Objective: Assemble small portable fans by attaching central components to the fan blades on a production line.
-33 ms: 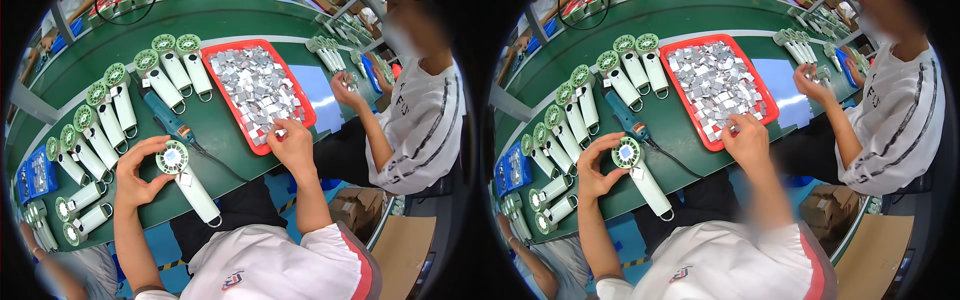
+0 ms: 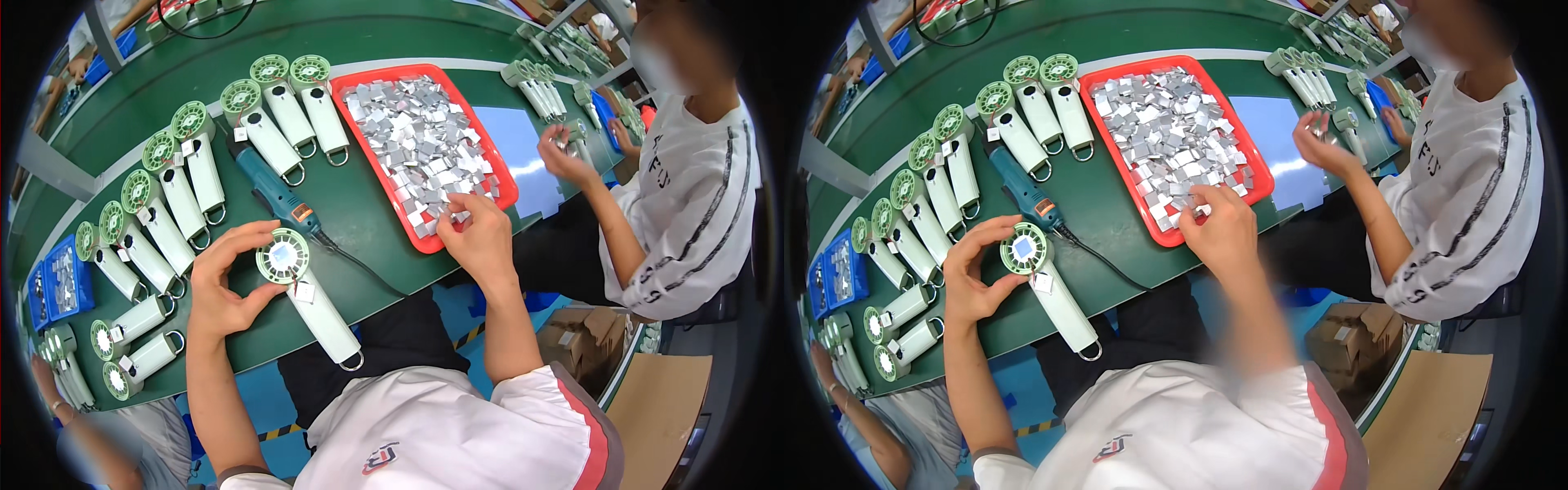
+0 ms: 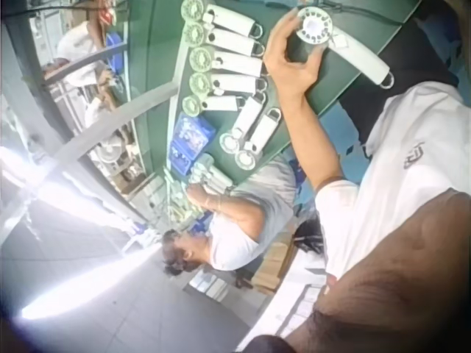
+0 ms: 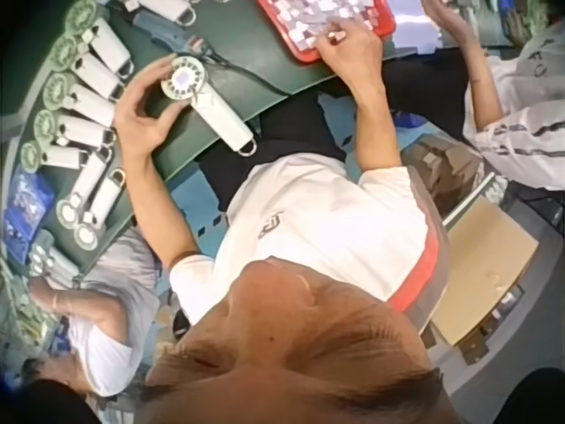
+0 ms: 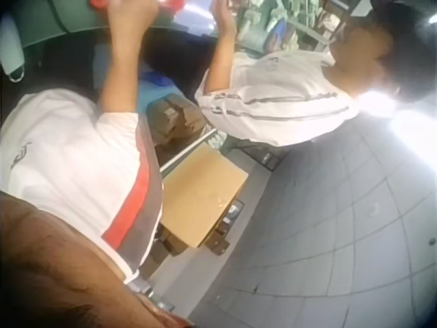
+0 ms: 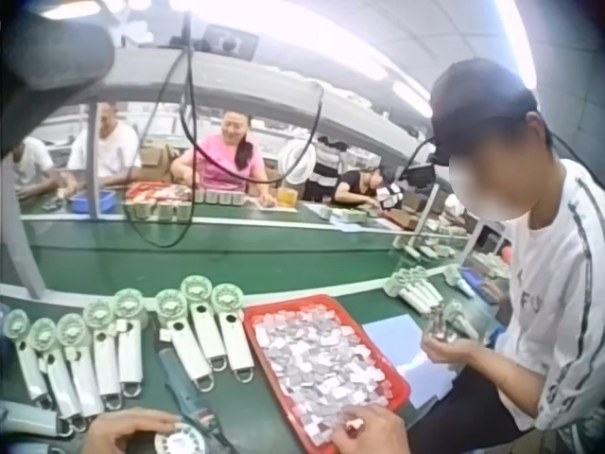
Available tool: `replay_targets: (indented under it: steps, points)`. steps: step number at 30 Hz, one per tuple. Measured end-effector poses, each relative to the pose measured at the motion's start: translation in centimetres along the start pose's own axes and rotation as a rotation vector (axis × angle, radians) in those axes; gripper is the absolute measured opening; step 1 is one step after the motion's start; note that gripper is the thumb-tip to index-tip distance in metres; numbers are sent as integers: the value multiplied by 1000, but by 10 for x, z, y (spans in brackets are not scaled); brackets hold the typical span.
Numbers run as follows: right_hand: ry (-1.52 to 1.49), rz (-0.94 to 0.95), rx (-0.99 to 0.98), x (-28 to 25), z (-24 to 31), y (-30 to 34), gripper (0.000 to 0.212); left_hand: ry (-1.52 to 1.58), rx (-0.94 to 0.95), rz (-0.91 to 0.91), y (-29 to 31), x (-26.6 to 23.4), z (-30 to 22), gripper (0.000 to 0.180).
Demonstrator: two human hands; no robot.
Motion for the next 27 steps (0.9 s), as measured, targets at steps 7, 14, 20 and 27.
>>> replay_targets:
  steps: [7,14,20,27]
  points:
    - [-212,-85,-112,-7,27,4,26,-18,-11,66,1,5,0,64]
    - [-391,52,-337,30,108,37,30,-7,0,41,1,3,1,61]
    - [-190,146,-353,44,113,36,26,-9,-7,67,3,3,3,64]
    - [-62,337,-332,38,107,22,28,-2,35,4,-1,1,-4,60]
Point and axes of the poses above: each hand's wrist, its own y-axis away from the middle knuckle, its own x-axis out of the palm, z = x × y, the point moved 10 cm from there along -y, towards the middle knuckle, and after that the axes turned 1 degree about -x, right-handed, at the moved point
